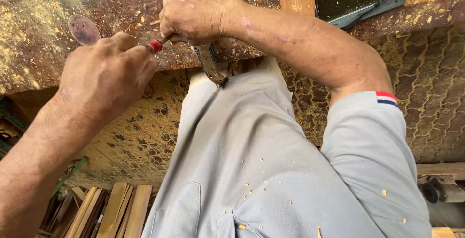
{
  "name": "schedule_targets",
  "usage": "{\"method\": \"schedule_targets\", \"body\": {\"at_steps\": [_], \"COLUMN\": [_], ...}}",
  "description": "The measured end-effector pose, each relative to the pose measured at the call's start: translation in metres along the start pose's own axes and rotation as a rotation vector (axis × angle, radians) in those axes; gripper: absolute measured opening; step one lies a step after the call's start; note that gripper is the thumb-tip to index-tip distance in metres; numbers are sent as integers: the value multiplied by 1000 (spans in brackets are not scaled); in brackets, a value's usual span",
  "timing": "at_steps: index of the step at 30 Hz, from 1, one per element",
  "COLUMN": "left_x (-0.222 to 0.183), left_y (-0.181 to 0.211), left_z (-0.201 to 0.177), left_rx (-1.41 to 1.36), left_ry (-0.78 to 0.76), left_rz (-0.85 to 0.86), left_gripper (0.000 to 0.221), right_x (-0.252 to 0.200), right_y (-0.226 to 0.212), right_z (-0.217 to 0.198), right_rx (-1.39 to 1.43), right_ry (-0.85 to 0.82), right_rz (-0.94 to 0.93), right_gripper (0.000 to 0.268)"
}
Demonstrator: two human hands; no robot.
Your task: The person works on an angle grinder at a sawdust-covered workbench. They use a screwdriver to loosen the grinder's disc, then repeatedly rub a dark board backed with sandpaper against the grinder disc, and finally tighten the disc again with the screwdriver.
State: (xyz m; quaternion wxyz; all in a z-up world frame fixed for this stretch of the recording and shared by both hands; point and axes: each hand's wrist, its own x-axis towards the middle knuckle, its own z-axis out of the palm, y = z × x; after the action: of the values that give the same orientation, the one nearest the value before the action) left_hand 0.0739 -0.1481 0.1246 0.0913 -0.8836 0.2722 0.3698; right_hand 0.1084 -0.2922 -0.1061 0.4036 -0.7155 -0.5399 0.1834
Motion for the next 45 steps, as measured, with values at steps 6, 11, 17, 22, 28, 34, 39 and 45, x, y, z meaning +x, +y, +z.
{"method": "schedule_targets", "body": {"at_steps": [6,11,17,22,28,34,39,45], "left_x": [-2,-1,-1,0,2,5,30,25], "left_y": [-1,1,-2,-5,-12,-14,16,-4], "left_z": [8,7,7,11,21,21,-26,-3], "left_rx": [-46,-57,-101,-166,-175,-208,-261,222], "left_ry": [97,123,49,53,-98,58,-387,-390], "left_rz": [-15,-2,-92,-88,-235,-146,-422,14], "left_gripper": [34,33,37,39,41,39,42,39], "right_x": [-3,0,-2,0,-2,-9,-7,-64], "right_y": [-8,-11,2,-6,5,-6,-3,1], "right_z": [0,-3,15,6,20,10,16,48], "right_rx": [-192,-103,-61,-127,29,-79,25,-5], "right_ry": [359,7,144,131,86,284,155,646], "right_rz": [-84,47,-5,33,5,12,46,316], "right_gripper": [55,39,37,45,21,36,27,32]}}
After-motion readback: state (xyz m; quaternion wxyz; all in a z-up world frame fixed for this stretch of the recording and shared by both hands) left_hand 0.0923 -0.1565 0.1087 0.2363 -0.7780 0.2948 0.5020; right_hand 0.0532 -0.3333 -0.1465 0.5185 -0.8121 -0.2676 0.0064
